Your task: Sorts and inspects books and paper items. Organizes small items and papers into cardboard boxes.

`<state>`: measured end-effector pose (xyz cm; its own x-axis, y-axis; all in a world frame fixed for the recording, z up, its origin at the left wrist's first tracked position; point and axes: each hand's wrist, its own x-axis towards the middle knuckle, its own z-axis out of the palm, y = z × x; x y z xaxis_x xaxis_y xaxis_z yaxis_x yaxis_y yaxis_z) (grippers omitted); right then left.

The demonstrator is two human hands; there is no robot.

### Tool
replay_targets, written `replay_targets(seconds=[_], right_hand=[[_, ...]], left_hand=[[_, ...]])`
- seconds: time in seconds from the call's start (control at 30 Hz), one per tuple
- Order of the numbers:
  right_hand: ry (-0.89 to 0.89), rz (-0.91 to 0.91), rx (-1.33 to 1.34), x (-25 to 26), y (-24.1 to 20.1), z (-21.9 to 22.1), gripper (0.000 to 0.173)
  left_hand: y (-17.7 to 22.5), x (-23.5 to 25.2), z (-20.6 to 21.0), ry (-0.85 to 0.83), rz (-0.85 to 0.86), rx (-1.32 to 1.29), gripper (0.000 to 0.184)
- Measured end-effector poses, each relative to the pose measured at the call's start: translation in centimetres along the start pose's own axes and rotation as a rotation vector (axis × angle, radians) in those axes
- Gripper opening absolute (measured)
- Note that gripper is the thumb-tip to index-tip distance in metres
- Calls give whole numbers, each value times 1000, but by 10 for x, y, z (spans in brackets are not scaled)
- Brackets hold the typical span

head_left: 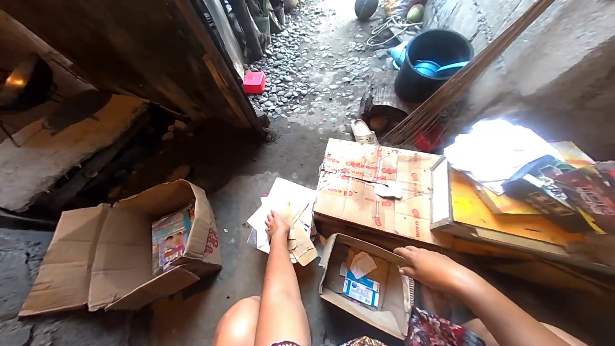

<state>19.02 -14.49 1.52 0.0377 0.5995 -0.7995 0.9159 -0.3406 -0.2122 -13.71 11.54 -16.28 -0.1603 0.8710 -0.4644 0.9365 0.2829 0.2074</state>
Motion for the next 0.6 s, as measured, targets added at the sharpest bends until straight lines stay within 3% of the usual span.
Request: replay_targets(seconds=[0.2,0.4,0.53,0.6], right_hand=[[-1,-10,4,-2,2,0,55],[-4,-18,5,-3,4,1,55],[0,-28,0,-3,2,1,55],[-8,-27,1,-3,0,1,56]], left_hand=[[9,-4,6,48,-242,-86,112],[8,-3,7,92,-317,-229,85],[2,1,1,-10,-269,-325,49],[-2,2,-1,-45,-246,-371,40]])
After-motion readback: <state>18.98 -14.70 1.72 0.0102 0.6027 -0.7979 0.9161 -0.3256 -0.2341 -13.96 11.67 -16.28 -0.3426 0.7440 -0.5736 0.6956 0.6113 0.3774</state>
